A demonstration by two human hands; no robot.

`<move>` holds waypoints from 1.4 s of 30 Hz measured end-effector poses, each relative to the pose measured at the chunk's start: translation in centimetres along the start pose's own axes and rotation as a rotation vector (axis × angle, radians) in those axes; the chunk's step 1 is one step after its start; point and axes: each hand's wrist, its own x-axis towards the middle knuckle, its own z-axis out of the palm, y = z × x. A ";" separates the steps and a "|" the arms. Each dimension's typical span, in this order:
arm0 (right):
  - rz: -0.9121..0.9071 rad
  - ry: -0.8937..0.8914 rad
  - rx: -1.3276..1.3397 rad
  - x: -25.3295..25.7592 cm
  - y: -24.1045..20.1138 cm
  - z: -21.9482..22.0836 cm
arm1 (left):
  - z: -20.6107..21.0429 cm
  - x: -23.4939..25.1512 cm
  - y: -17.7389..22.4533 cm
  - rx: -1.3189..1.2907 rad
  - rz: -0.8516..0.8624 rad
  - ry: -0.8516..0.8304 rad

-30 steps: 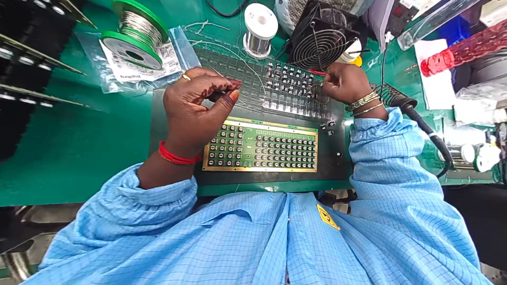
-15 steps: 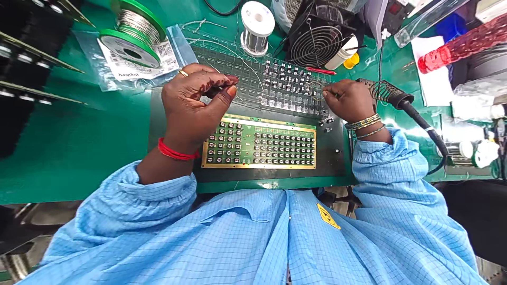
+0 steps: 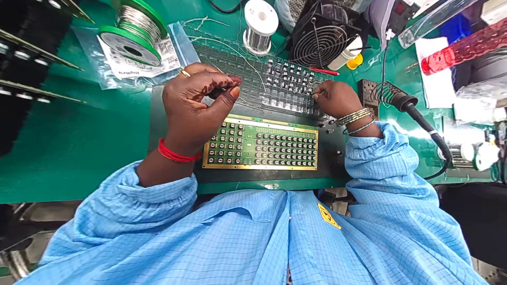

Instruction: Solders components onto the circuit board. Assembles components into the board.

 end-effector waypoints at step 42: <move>-0.118 0.295 0.026 -6.6 3.9 1.8 | -0.1 -0.1 -0.2 0.003 -0.009 -0.031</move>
